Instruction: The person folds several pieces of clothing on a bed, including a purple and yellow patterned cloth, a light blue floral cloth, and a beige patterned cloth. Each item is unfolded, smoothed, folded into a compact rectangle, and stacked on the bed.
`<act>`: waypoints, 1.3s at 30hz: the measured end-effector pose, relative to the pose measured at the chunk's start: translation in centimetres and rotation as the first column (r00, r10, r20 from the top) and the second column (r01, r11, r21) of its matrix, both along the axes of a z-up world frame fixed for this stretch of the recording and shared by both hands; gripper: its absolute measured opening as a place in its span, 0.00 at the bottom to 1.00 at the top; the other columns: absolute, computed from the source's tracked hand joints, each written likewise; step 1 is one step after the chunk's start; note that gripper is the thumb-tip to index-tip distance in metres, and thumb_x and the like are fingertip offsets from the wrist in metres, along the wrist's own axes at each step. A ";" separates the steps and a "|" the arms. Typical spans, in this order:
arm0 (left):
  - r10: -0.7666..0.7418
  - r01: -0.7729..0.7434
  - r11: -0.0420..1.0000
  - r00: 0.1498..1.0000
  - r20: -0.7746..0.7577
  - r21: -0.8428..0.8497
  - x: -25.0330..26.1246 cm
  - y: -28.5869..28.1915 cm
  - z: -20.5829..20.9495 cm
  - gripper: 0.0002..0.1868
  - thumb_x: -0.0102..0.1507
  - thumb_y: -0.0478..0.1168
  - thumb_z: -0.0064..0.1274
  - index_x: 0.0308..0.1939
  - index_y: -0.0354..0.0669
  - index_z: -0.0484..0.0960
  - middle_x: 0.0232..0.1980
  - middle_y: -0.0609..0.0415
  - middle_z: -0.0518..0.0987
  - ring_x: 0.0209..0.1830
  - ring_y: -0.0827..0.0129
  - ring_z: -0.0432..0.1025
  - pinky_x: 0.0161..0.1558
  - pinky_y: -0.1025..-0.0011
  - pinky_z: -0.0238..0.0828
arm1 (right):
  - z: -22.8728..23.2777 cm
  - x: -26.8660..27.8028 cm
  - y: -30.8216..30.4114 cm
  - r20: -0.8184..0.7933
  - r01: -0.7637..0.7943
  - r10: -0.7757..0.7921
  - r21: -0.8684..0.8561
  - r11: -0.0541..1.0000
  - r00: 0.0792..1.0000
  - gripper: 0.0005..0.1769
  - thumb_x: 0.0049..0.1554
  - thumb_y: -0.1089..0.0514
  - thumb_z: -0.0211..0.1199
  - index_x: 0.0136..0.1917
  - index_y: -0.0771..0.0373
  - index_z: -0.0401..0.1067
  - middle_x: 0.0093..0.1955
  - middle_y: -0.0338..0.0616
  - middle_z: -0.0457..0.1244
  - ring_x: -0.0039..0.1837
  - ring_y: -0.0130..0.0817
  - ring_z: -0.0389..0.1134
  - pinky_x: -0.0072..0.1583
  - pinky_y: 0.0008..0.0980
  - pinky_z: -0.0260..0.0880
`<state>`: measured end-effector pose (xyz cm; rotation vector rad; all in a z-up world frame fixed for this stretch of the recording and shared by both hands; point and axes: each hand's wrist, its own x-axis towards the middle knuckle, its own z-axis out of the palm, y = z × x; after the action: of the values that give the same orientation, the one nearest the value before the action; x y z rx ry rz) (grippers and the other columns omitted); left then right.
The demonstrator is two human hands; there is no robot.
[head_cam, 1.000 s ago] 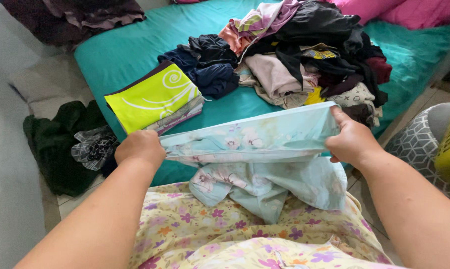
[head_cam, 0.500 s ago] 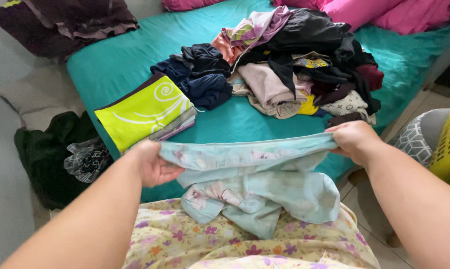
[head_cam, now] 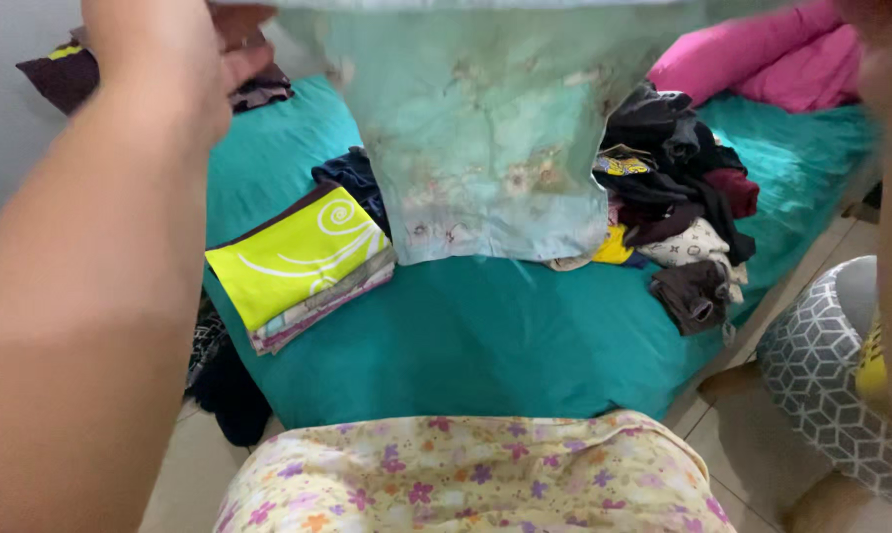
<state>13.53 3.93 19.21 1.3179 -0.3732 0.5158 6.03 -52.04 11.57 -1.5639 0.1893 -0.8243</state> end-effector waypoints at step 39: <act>0.716 0.177 0.372 0.570 -0.403 0.911 -15.6 -4.5 -35.6 0.13 0.62 0.41 0.53 0.51 0.51 0.76 0.59 0.44 0.74 0.57 0.45 0.73 0.55 0.53 0.71 | -30.4 -14.6 2.5 -0.760 -0.238 -0.461 -0.605 0.760 0.458 0.13 0.52 0.54 0.65 0.50 0.59 0.77 0.52 0.58 0.72 0.55 0.55 0.72 0.58 0.48 0.72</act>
<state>-2.08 -0.52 -16.34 2.6076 0.5011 -0.0988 -8.61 -49.56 -18.78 -2.6042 0.8875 -0.0072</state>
